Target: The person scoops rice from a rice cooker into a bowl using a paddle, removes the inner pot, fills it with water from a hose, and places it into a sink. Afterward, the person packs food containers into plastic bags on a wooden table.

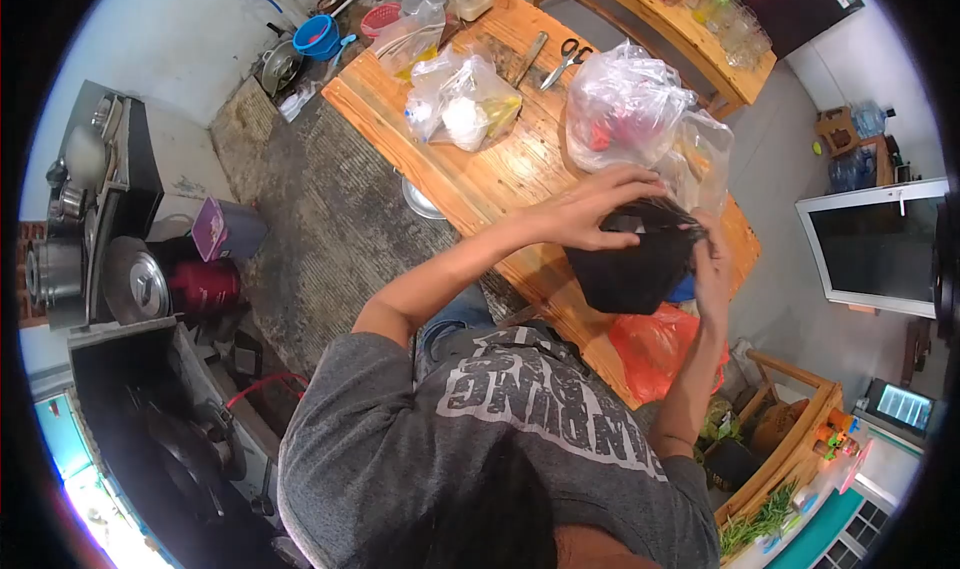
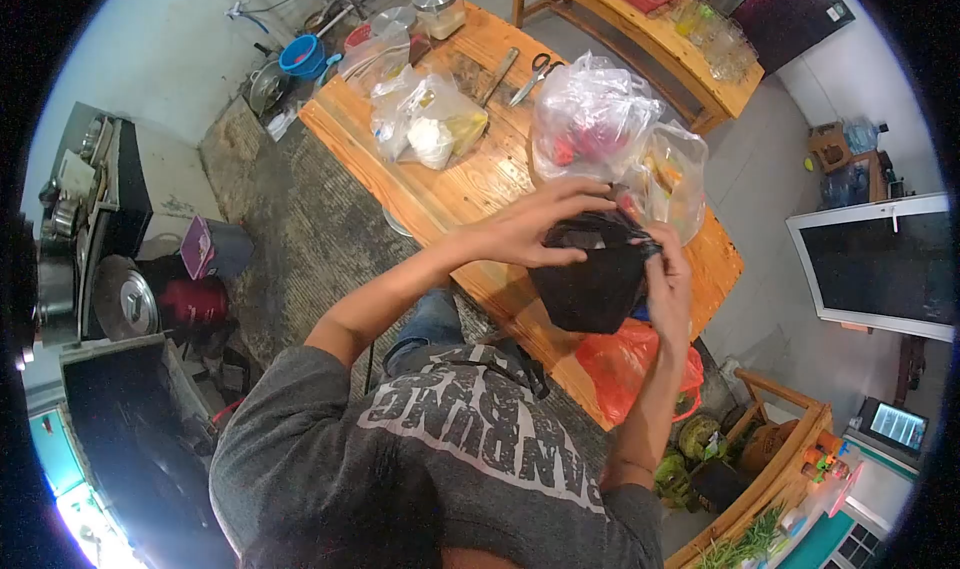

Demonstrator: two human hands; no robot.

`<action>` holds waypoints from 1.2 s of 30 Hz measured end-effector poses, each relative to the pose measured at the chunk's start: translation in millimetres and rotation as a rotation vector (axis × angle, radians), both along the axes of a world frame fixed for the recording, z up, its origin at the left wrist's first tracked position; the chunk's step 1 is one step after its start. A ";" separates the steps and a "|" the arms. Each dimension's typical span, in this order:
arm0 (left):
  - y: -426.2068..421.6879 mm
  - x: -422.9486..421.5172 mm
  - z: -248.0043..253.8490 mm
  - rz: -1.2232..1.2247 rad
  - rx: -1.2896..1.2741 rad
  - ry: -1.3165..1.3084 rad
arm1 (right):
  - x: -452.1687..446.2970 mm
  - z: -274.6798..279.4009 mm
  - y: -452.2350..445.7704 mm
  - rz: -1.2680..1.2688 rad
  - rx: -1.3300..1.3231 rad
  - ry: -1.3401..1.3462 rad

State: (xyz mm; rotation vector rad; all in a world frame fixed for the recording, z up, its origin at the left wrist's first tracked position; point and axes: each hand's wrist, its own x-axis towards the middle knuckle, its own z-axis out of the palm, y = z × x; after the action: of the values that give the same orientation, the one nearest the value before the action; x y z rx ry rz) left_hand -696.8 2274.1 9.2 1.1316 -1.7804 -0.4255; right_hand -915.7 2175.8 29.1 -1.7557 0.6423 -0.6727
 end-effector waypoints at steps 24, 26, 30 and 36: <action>-40.7 423.8 19.7 0.568 0.110 -0.010 | 351.0 186.6 -234.9 0.023 0.401 -0.184; -59.8 435.4 10.6 0.534 0.144 0.023 | 387.7 150.9 -259.7 0.100 0.336 -0.173; -84.2 458.6 -23.2 0.448 0.223 0.078 | 468.5 102.2 -251.2 0.053 0.376 -0.158; -101.9 463.5 -55.1 0.400 0.389 0.212 | 518.6 25.1 -304.7 0.176 0.495 -0.151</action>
State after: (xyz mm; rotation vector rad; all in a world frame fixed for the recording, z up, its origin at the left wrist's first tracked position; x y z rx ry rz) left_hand -233.2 2172.2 -45.9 1.6102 -1.2749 -0.6369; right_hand -397.1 1871.1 54.2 -1.2712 0.4915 -0.4690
